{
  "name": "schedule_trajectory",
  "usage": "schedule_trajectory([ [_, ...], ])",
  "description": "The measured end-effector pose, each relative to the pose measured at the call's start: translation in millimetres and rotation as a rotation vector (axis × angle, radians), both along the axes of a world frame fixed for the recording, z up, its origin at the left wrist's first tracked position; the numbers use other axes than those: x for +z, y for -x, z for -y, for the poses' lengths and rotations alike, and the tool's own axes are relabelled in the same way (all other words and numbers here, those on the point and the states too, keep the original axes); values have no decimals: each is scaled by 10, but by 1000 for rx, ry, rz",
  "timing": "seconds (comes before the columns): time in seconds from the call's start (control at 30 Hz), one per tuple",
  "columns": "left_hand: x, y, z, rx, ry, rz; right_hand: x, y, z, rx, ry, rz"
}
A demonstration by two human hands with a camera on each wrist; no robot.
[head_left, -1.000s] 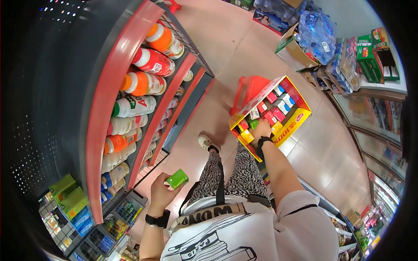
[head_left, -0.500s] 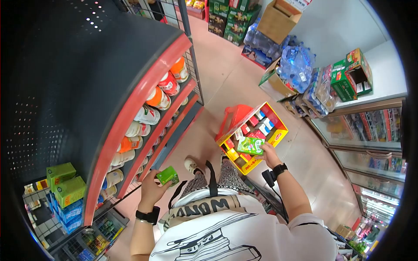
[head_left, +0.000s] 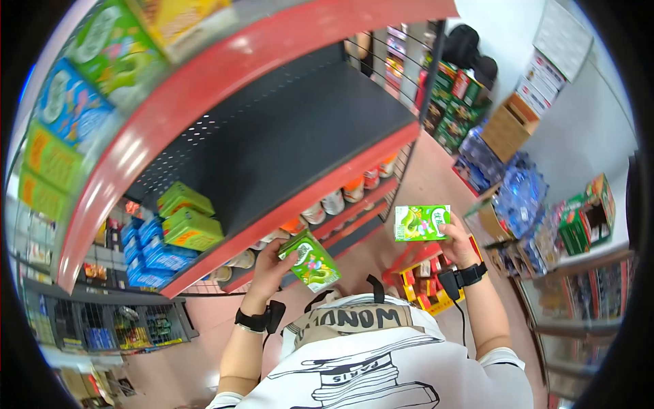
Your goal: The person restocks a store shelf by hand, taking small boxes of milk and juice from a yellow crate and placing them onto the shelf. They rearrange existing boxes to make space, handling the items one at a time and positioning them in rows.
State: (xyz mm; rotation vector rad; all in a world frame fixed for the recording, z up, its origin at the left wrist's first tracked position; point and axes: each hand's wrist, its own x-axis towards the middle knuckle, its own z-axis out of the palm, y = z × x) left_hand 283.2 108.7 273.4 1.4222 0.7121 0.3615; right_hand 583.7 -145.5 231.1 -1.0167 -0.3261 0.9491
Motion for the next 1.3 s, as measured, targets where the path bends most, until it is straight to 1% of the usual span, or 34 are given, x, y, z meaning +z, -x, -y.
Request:
schedule_trajectory([
  [0.07, 141, 66, -14, 12, -16, 73, 255, -23, -280, 97, -4, 172],
  [0.1, 187, 108, -35, -3, -25, 124, 449, 25, -469, 107, -65, 231],
  [0.13, 275, 136, -27, 25, -47, 136, 575, 31, -623, 134, -87, 243],
  [0.2, 525, 188, 41, 56, -126, 166, 768, 49, -911, 193, -92, 445],
  [0.23, 648, 213, 59, 67, -191, 145, 849, 74, -1067, 187, -97, 518],
  [0.27, 774, 247, 60, 87, -206, 152, 949, 125, -1228, 203, -115, 527],
  [0.33, 1026, 285, 63, 77, -284, 124, 1178, 250, -1525, 212, -102, 691],
  [0.37, 1146, 261, 52, 96, -363, 163, 1217, 280, -1705, 179, -129, 781],
  [0.4, 1271, 274, 7, 92, -420, 114, 1265, 312, -1882, 144, -156, 871],
  [0.47, 1455, 208, -48, 126, -527, 192, 1489, 440, -2128, 154, -157, 883],
  [0.5, 1597, 176, -65, 155, -648, 110, 1511, 464, -2287, 182, -184, 923],
  [0.53, 1644, 156, -155, 164, -657, 117, 1516, 485, -2444, 208, -210, 963],
  [0.6, 1628, 119, -364, 159, -801, 4, 1480, 535, -2721, 234, -276, 977],
  [0.63, 1603, 111, -442, 166, -808, 10, 1476, 571, -2827, 280, -229, 1019],
  [0.67, 1569, 102, -519, 164, -911, -73, 1467, 609, -2921, 325, -181, 1061],
  [0.7, 1541, 86, -593, 163, -1015, -158, 1454, 656, -2986, 291, -156, 1148],
  [0.73, 1520, 73, -656, 162, -1117, -245, 1443, 697, -3049, 288, -165, 1156],
  [0.8, 1454, 55, -716, 179, -1120, -242, 1420, 770, -3157, 335, -137, 1266],
  [0.87, 1388, 47, -767, 130, -1106, -283, 1402, 834, -3252, 367, -141, 1257],
  [0.93, 1322, 61, -769, 119, -1149, -287, 1424, 911, -3315, 422, -100, 1396],
  [0.97, 1291, 60, -775, 113, -1165, -290, 1433, 947, -3341, 412, -80, 1457],
  [1.0, 1314, 51, -763, 108, -1182, -293, 1409, 958, -3392, 411, -82, 1459],
  [1.03, 1344, 45, -750, 109, -1185, -293, 1377, 971, -3451, 456, -152, 1397],
  [1.07, 1385, 45, -723, 95, -1135, -385, 1347, 980, -3499, 501, -221, 1332],
  [1.1, 1423, 49, -706, 80, -1082, -477, 1363, 997, -3519, 501, -224, 1333],
  [1.13, 1424, 61, -719, 82, -1084, -478, 1384, 1008, -3543, 537, -220, 1359],
  [1.2, 1434, 90, -735, 54, -1265, -574, 1440, 1050, -3547, 572, -218, 1385],
  [1.23, 1458, 107, -726, 53, -1265, -575, 1480, 1077, -3526, 657, -145, 1197],
  [1.27, 1492, 125, -709, 49, -1423, -706, 1515, 1098, -3508, 733, -72, 1006],
  [1.3, 1521, 135, -697, 45, -1580, -839, 1488, 1090, -3536, 730, -72, 1006],
])
